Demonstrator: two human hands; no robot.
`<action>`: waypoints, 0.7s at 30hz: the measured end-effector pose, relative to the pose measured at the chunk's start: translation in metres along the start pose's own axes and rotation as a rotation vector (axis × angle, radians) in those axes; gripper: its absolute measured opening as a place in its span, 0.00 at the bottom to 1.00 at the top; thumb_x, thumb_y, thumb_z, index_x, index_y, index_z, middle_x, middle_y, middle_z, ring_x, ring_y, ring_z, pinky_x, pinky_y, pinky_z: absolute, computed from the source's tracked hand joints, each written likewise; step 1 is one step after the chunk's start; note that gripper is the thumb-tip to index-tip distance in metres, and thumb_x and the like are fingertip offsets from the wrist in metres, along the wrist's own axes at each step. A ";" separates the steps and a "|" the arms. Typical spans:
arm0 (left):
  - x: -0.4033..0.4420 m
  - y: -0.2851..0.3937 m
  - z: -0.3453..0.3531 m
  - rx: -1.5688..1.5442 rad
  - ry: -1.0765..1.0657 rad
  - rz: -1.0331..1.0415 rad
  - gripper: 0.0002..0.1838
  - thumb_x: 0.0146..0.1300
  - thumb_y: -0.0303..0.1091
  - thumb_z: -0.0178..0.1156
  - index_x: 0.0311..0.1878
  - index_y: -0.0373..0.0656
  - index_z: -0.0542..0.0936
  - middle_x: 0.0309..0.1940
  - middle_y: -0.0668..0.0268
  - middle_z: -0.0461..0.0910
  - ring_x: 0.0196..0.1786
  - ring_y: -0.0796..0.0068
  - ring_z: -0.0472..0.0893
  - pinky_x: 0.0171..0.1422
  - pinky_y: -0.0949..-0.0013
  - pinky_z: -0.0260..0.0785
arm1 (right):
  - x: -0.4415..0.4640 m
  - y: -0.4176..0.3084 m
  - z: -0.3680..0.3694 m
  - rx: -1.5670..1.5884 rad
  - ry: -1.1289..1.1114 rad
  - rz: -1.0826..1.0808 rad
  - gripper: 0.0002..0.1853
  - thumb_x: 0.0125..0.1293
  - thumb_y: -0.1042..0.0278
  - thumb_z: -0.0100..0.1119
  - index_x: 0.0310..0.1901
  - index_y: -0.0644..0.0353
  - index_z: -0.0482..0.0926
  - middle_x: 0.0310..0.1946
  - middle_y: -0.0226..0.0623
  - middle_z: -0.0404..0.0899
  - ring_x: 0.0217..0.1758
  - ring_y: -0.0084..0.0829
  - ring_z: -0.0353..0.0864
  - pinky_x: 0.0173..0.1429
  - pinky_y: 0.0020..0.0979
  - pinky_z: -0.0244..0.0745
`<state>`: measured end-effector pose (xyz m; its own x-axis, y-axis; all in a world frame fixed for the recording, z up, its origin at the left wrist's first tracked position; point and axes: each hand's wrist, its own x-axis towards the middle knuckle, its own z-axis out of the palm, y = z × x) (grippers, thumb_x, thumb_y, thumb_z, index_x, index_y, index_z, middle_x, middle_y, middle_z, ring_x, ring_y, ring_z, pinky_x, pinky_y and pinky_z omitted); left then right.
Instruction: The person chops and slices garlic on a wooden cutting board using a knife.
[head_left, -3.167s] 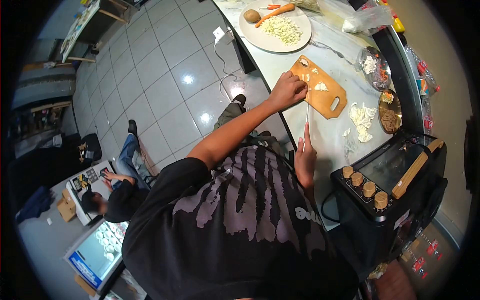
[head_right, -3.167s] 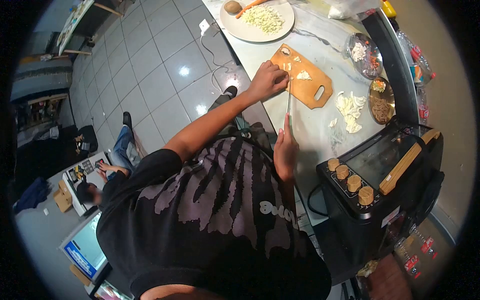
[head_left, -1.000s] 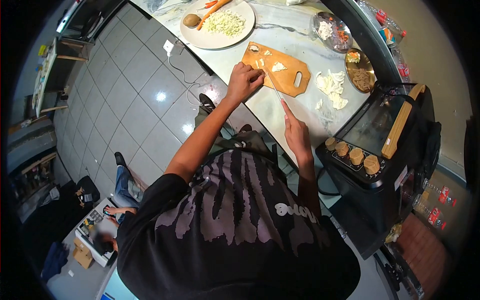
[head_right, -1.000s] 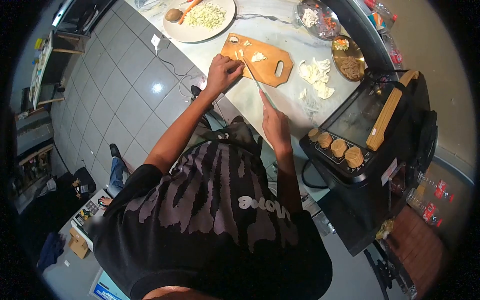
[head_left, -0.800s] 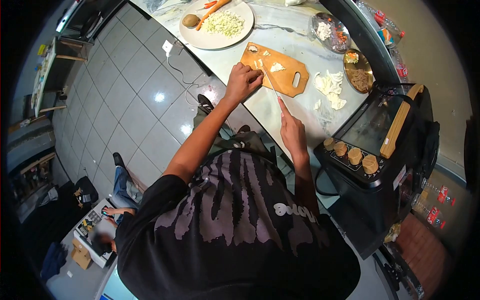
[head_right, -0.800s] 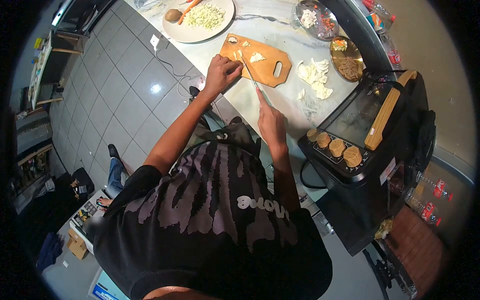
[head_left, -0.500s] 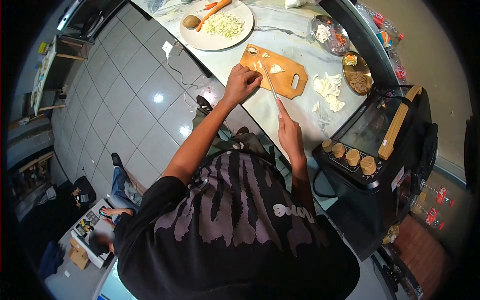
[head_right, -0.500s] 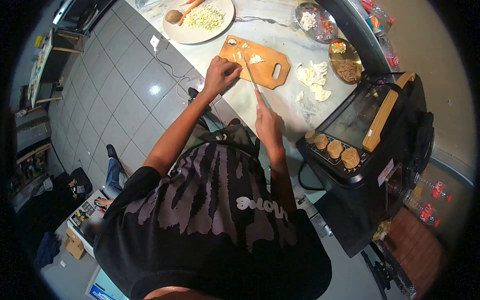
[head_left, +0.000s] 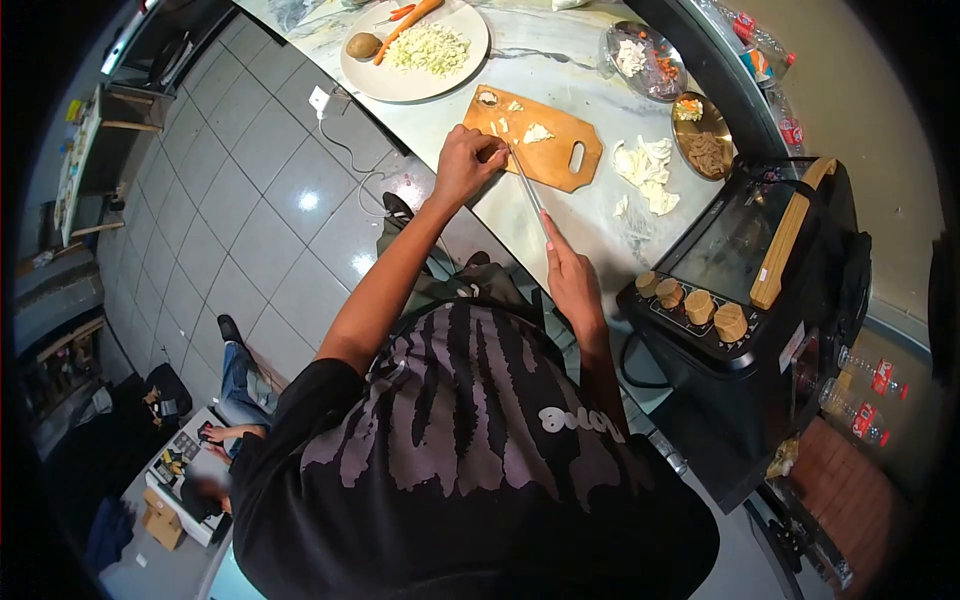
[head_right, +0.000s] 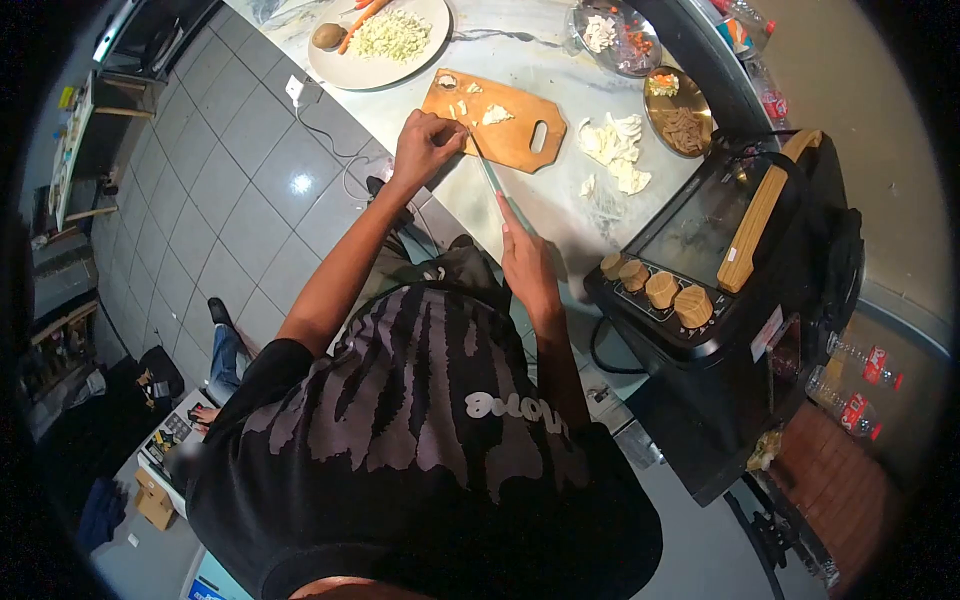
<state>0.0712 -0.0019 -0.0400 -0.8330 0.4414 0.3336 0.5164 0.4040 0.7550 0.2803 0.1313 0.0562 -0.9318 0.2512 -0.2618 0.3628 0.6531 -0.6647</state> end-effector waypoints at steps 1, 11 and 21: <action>0.000 0.000 0.001 -0.001 -0.002 0.000 0.09 0.55 0.39 0.73 0.35 0.45 0.90 0.21 0.65 0.76 0.33 0.63 0.72 0.42 0.61 0.66 | 0.001 -0.003 -0.004 -0.051 -0.045 0.049 0.28 0.78 0.67 0.45 0.77 0.41 0.62 0.45 0.61 0.82 0.48 0.65 0.80 0.50 0.54 0.74; -0.004 -0.001 0.003 0.058 0.065 0.107 0.08 0.55 0.36 0.74 0.36 0.44 0.90 0.22 0.65 0.75 0.34 0.63 0.72 0.42 0.61 0.67 | 0.016 -0.007 0.007 -0.249 0.061 -0.016 0.29 0.77 0.69 0.47 0.77 0.37 0.63 0.27 0.59 0.79 0.32 0.62 0.79 0.36 0.55 0.71; -0.008 0.003 0.004 0.144 0.116 0.191 0.07 0.57 0.34 0.72 0.38 0.45 0.90 0.23 0.66 0.75 0.35 0.64 0.72 0.45 0.61 0.67 | 0.021 -0.002 0.012 -0.241 0.101 -0.045 0.28 0.77 0.68 0.46 0.77 0.41 0.62 0.26 0.59 0.78 0.32 0.60 0.80 0.38 0.54 0.71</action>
<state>0.0804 -0.0008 -0.0430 -0.7303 0.4293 0.5314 0.6828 0.4359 0.5863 0.2604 0.1271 0.0438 -0.9470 0.2806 -0.1566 0.3212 0.8136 -0.4846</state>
